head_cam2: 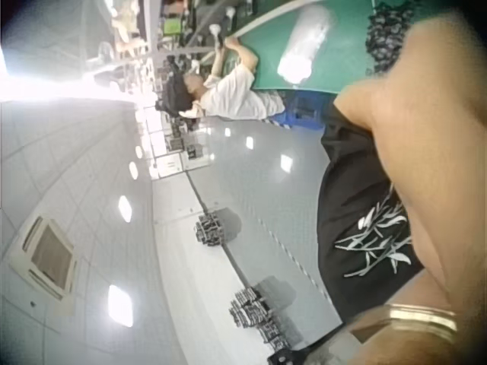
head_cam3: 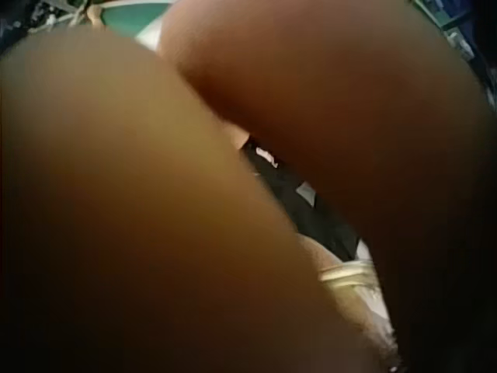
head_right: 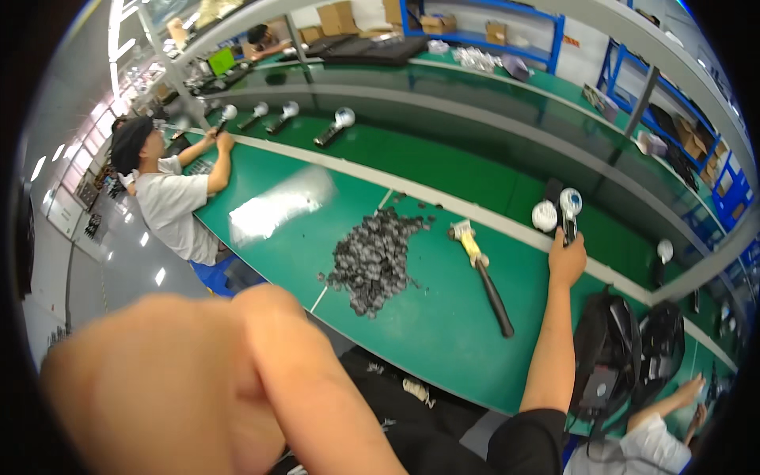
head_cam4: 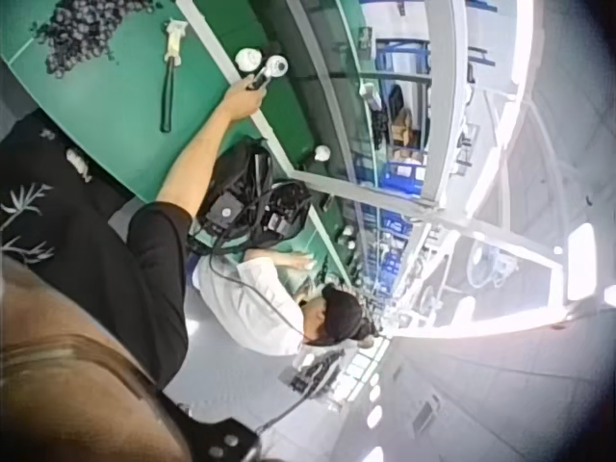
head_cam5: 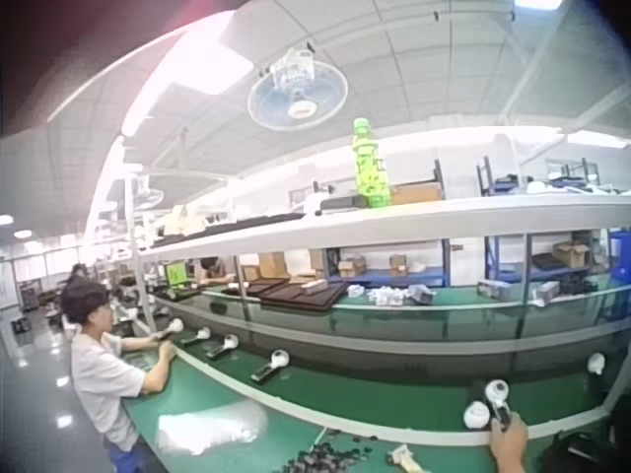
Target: Manually assemble plastic components and a soccer-themed insert into a handheld device housing.
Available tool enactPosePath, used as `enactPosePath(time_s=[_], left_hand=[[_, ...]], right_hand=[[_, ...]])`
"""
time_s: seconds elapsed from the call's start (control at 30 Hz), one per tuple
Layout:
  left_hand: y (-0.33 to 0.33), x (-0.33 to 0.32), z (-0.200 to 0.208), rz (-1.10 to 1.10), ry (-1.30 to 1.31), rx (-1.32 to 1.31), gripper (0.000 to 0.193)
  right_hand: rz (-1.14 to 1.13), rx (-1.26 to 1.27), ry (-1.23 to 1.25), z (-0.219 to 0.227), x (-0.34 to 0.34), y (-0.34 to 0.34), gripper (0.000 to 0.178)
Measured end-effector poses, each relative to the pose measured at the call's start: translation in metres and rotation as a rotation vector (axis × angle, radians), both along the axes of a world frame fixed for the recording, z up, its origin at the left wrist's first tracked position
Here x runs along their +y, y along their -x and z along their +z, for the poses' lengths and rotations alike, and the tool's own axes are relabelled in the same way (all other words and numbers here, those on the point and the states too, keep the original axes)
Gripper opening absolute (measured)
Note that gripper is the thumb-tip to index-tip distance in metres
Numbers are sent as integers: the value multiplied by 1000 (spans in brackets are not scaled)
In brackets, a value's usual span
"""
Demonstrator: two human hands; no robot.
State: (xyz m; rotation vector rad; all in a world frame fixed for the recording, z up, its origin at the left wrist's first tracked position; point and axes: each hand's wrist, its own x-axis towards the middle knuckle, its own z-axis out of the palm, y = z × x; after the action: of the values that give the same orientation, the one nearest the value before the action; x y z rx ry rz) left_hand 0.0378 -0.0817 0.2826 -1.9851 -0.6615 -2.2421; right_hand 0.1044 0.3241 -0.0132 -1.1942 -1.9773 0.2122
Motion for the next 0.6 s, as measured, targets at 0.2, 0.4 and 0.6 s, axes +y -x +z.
enactPosePath(time_s=[0.2,0.4,0.6], left_hand=[[33,-4,-12,-96,-90,-85,14],[141,-24,-162,551,387,-46,12],[174,-34,-229,648,384,-21,10]], right_hand=[[-39,35,22,-11,1,2,45],[-109,-37,78,16,-40,3,52],[-268,-103,-60,18,-47,7,45]])
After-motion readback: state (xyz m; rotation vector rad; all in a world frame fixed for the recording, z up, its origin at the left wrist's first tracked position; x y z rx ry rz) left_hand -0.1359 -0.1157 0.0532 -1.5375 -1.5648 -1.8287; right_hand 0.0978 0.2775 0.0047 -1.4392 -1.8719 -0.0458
